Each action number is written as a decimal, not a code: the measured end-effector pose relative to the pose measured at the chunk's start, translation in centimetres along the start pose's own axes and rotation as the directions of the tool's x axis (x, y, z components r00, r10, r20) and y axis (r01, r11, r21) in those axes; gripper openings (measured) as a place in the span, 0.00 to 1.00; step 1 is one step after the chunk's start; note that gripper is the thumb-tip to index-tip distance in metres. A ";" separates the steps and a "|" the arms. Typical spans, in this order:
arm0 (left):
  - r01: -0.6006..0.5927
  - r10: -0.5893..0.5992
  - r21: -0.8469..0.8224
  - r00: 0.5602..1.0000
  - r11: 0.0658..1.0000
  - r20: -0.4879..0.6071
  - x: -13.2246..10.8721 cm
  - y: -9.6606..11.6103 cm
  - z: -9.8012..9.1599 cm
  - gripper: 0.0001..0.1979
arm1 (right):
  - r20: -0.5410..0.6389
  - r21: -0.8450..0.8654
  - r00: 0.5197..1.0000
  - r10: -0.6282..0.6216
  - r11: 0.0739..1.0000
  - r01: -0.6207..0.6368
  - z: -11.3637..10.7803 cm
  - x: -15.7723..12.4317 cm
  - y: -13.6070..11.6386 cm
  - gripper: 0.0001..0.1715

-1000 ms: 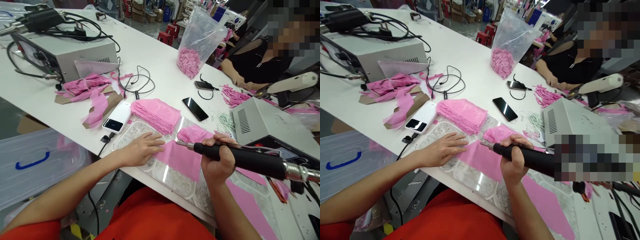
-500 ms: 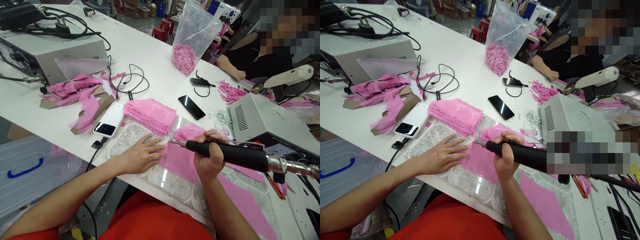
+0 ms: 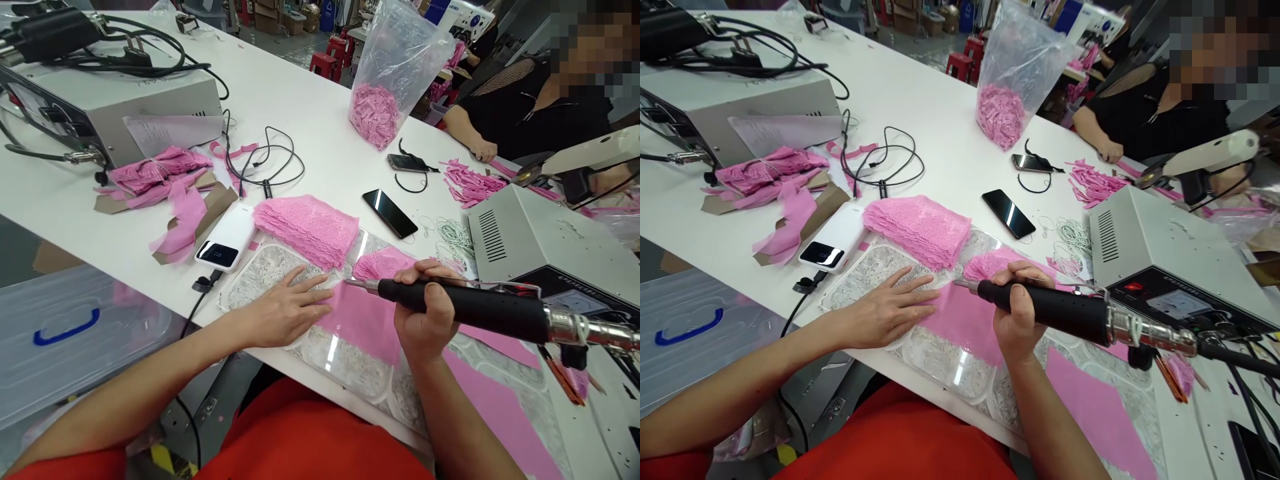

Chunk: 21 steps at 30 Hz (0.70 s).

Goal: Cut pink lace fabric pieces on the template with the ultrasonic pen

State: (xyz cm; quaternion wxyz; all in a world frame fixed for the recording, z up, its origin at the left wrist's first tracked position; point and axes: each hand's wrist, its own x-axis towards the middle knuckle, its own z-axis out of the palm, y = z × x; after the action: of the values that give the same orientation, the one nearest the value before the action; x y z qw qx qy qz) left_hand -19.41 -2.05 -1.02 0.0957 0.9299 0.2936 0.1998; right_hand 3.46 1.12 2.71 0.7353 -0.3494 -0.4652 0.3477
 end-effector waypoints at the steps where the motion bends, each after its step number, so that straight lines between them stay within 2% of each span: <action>1: 0.002 -0.002 -0.003 1.000 1.000 0.000 -0.4 0.1 -0.2 0.17 | -0.002 0.003 1.000 -0.004 1.000 0.004 0.1 0.0 -0.1 0.06; 5: 0.043 -0.043 -0.003 0.999 0.999 -0.024 -2.6 0.6 -0.9 0.17 | 0.022 -0.012 1.000 0.020 1.000 -0.020 0.2 -0.4 -0.6 0.05; 9: 0.078 -0.078 -0.013 0.994 0.997 -0.071 -3.9 0.8 -0.7 0.17 | 0.036 -0.009 0.998 0.050 0.999 -0.049 0.4 -0.9 -0.5 0.06; 21: 0.070 -0.071 -0.012 0.991 0.997 -0.113 -4.0 0.7 -0.1 0.17 | 0.060 -0.031 0.997 0.055 0.998 -0.054 0.4 -0.9 -0.3 0.05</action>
State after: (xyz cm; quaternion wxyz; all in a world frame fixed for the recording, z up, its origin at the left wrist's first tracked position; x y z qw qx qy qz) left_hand -22.07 -4.95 -1.96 0.0896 0.9057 0.3305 0.2501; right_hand 2.86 0.26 2.69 0.7059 -0.3618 -0.4827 0.3713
